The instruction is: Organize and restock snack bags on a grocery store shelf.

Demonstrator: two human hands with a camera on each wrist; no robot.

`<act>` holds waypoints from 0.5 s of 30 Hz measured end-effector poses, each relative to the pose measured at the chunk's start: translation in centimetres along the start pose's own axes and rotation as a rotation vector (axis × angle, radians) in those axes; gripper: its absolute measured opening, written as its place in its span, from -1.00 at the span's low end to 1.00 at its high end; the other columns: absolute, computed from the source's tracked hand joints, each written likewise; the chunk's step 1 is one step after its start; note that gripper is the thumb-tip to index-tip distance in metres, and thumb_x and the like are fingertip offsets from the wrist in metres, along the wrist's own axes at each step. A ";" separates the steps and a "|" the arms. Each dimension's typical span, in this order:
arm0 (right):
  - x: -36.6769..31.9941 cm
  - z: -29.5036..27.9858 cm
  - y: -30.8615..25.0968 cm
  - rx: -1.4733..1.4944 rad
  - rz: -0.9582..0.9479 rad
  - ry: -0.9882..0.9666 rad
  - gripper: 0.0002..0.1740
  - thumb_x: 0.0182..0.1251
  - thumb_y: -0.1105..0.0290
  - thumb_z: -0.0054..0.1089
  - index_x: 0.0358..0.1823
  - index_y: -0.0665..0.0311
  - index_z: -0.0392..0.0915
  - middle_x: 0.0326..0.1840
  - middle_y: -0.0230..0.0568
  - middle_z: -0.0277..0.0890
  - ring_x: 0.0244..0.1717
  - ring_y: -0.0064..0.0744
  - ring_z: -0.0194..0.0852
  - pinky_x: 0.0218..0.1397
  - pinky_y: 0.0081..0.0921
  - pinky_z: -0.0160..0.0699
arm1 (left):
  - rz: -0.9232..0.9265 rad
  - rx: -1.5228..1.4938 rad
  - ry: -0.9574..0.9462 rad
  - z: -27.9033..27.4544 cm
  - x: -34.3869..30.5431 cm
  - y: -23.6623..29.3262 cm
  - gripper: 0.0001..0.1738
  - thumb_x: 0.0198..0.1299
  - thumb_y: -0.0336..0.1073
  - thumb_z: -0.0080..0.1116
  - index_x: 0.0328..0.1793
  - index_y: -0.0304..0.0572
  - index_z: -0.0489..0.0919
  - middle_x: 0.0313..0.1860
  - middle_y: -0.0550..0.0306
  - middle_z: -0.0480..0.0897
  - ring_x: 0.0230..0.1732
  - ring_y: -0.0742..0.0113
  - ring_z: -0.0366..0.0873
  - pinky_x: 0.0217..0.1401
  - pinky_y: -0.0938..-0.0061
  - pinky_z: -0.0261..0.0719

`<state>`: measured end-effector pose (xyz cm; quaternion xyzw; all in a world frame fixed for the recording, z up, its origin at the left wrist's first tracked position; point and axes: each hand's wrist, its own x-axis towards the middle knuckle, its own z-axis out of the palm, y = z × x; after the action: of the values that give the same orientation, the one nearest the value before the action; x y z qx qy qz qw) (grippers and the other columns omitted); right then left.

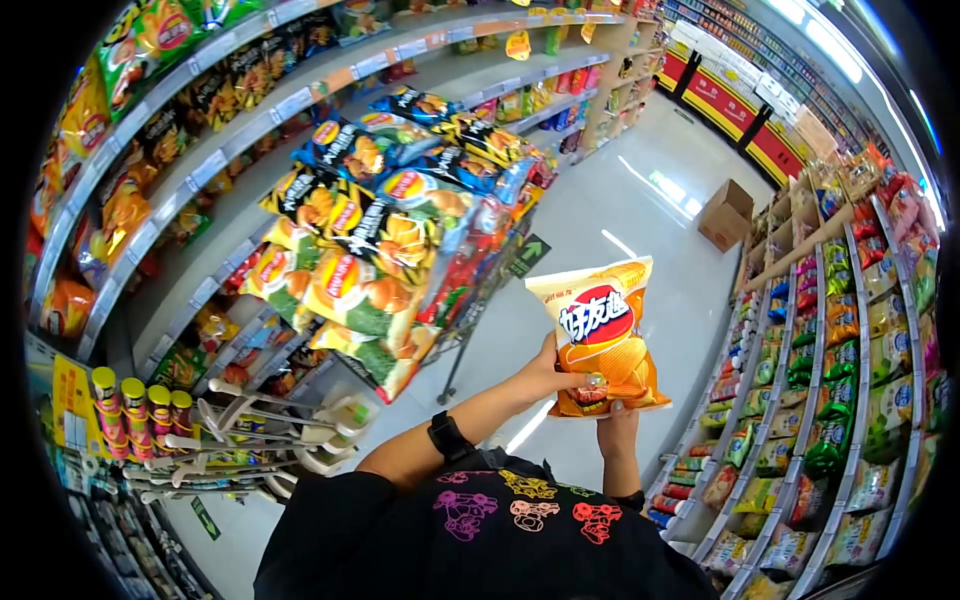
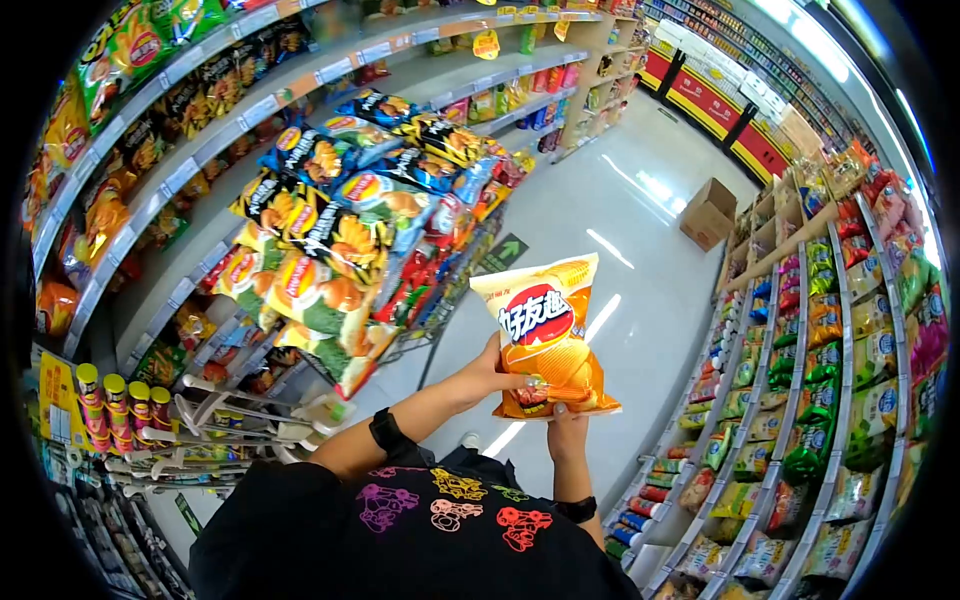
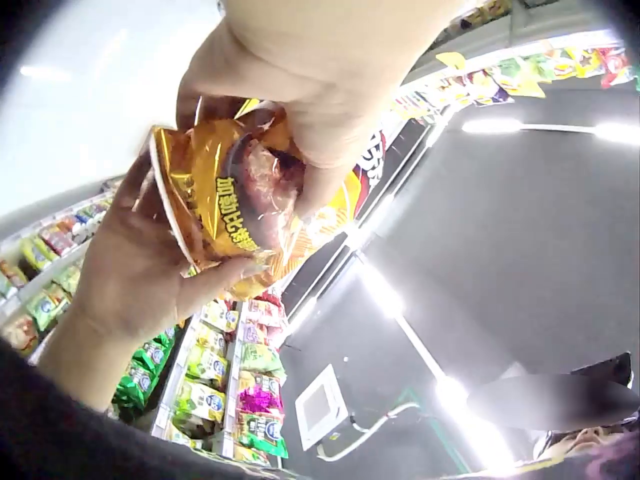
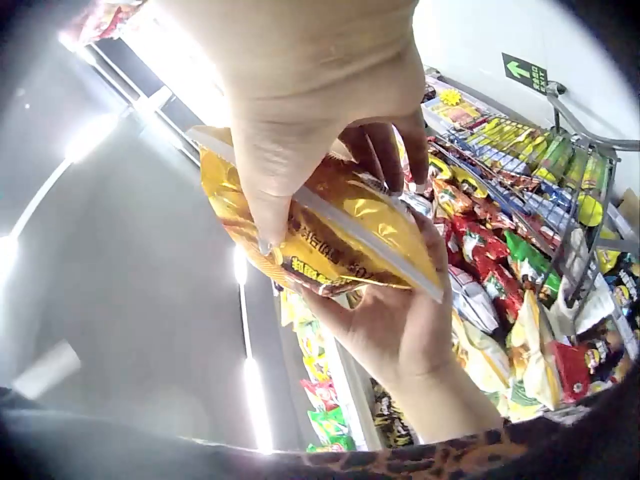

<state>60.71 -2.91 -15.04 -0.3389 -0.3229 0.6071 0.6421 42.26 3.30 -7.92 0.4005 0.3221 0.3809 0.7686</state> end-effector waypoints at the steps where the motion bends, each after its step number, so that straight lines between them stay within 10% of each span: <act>1: 0.6 -1.1 -0.6 -0.035 0.004 0.022 -0.43 0.27 0.38 0.09 0.30 0.29 0.15 0.27 -0.19 0.25 0.30 -0.28 0.18 0.37 -0.28 0.15 | 0.026 -0.009 -0.001 0.5 1.2 -0.3 0.01 0.01 -0.50 0.25 0.44 -0.30 -0.23 0.23 -0.07 0.35 0.24 0.24 0.35 0.25 0.39 0.36; 8: 6.6 -4.0 0.1 0.064 0.177 -0.058 -0.24 0.23 0.12 0.19 0.36 0.19 0.04 0.27 -0.15 0.25 0.28 -0.20 0.23 0.34 -0.08 0.20 | 0.293 0.238 0.147 -2.3 8.1 -2.9 0.19 -0.12 -0.38 0.43 0.44 -0.32 -0.27 0.27 -0.09 0.28 0.29 0.24 0.25 0.34 0.35 0.26; 15: 18.3 3.7 1.8 0.013 0.193 -0.243 -0.23 0.25 0.06 0.16 0.37 0.19 0.03 0.32 -0.18 0.18 0.28 -0.19 0.24 0.32 -0.10 0.23 | 0.475 0.310 0.256 -8.5 9.9 5.6 0.21 -0.06 -0.38 0.38 0.47 -0.22 -0.38 0.33 -0.11 0.21 0.34 0.21 0.20 0.35 0.36 0.23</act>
<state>57.62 15.53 -14.38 -0.2882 -0.3604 0.7046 0.5391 38.63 16.97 -8.97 0.5256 0.3681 0.5436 0.5411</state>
